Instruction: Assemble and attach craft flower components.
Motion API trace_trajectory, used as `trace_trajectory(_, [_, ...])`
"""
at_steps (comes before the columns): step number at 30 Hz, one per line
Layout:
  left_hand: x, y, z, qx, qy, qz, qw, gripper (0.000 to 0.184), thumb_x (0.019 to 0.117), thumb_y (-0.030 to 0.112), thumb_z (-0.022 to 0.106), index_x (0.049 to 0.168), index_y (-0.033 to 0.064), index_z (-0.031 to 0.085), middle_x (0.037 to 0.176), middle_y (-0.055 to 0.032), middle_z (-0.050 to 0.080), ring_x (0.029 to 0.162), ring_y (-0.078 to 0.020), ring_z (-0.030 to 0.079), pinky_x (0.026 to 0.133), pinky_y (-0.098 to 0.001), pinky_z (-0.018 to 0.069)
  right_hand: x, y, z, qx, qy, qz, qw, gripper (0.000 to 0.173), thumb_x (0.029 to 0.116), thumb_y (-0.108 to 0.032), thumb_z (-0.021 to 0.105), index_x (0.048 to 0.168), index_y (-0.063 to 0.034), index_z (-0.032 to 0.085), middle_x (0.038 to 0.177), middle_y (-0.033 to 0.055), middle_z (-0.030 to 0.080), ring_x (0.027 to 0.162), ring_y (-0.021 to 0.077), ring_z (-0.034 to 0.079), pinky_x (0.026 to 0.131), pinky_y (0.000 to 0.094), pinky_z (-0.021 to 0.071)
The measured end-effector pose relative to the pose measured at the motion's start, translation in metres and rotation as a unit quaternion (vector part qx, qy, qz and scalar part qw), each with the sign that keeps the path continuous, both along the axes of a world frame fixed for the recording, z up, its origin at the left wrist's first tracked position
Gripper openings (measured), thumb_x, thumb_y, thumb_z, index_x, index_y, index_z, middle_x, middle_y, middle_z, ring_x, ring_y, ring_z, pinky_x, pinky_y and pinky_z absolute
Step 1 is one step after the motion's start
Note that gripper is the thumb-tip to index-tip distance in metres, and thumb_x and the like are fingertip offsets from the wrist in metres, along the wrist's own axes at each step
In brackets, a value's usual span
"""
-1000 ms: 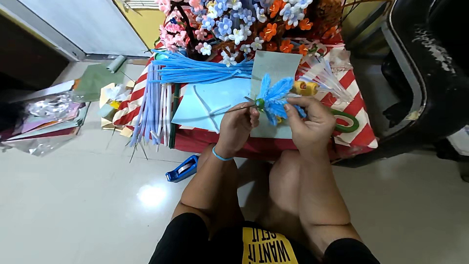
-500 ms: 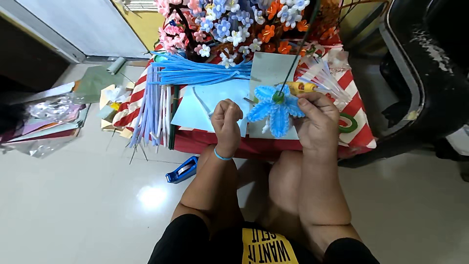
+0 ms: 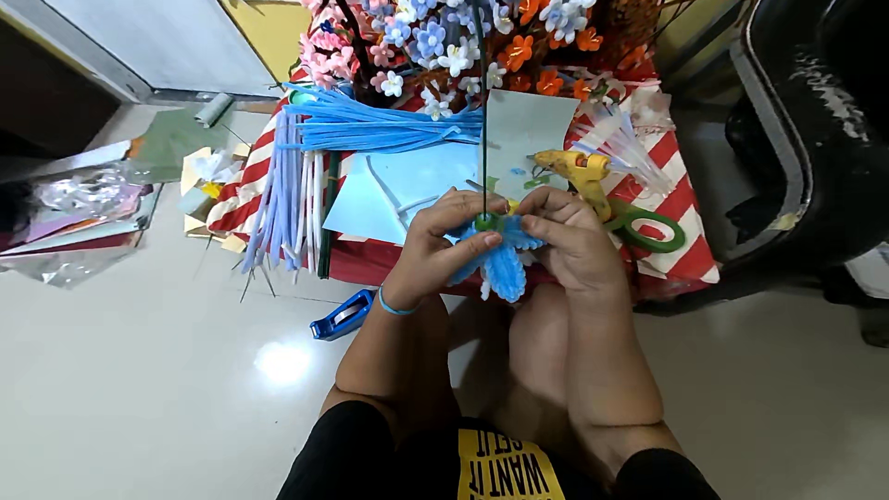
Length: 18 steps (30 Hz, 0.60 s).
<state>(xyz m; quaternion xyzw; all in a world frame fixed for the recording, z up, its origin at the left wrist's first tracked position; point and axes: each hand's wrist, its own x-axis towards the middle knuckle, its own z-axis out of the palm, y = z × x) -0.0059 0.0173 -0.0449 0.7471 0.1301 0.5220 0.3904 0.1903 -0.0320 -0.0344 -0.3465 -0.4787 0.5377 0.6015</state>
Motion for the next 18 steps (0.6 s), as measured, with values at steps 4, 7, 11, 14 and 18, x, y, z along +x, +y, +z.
trace_trajectory(4, [0.002,0.0,-0.001,0.006,0.02,-0.009,1.0,0.026,0.0951,0.015,0.069,0.111,-0.0052,0.072,0.11,-0.0098,0.072,0.105,-0.0116,0.065,0.096,-0.0298,0.0527,0.007,-0.004,0.003,0.097,-0.22,-0.12,0.963,0.012,0.0909,-0.003,0.067,0.103,-0.0063,0.067,0.093,-0.0027,0.068,0.081,0.002,0.065,0.073,0.0188,0.0566])
trace_trajectory(7, [0.007,0.0,-0.003,0.025,0.022,0.01,0.999,0.026,0.0945,0.016,0.071,0.109,-0.0058,0.073,0.109,-0.0107,0.072,0.104,-0.0116,0.065,0.095,-0.029,0.0525,0.009,-0.009,0.005,0.188,-0.277,-0.194,0.922,0.014,0.0926,-0.015,0.07,0.102,-0.005,0.068,0.11,0.0014,0.065,0.1,0.0048,0.062,0.083,0.0207,0.0548])
trace_trajectory(11, [0.013,-0.003,-0.005,0.087,0.041,0.072,0.993,0.023,0.0931,0.015,0.071,0.108,-0.0021,0.074,0.108,-0.011,0.073,0.109,-0.0169,0.066,0.108,-0.0445,0.0447,-0.002,-0.019,0.007,0.204,-0.307,-0.173,0.914,0.029,0.0858,-0.029,0.079,0.102,-0.0073,0.071,0.115,0.0034,0.063,0.113,0.0092,0.057,0.096,0.0247,0.0501])
trace_trajectory(14, [0.015,-0.006,-0.006,0.108,0.056,0.09,0.988,0.025,0.0923,0.017,0.074,0.11,-0.0001,0.075,0.108,-0.0098,0.073,0.11,-0.0179,0.066,0.109,-0.0507,0.0424,-0.005,-0.022,0.009,0.201,-0.299,-0.174,0.916,0.014,0.0878,-0.018,0.074,0.097,-0.0078,0.073,0.114,0.0031,0.063,0.113,0.0087,0.059,0.095,0.0226,0.0518])
trace_trajectory(18, [0.018,-0.008,-0.006,0.121,0.051,0.077,0.988,0.027,0.0924,0.021,0.074,0.111,0.0003,0.074,0.108,-0.0098,0.073,0.111,-0.0178,0.065,0.11,-0.0498,0.0413,-0.005,-0.025,0.01,0.215,-0.31,-0.202,0.904,0.007,0.0876,-0.01,0.068,0.092,-0.007,0.074,0.114,0.0046,0.064,0.113,0.0102,0.058,0.095,0.0228,0.0501])
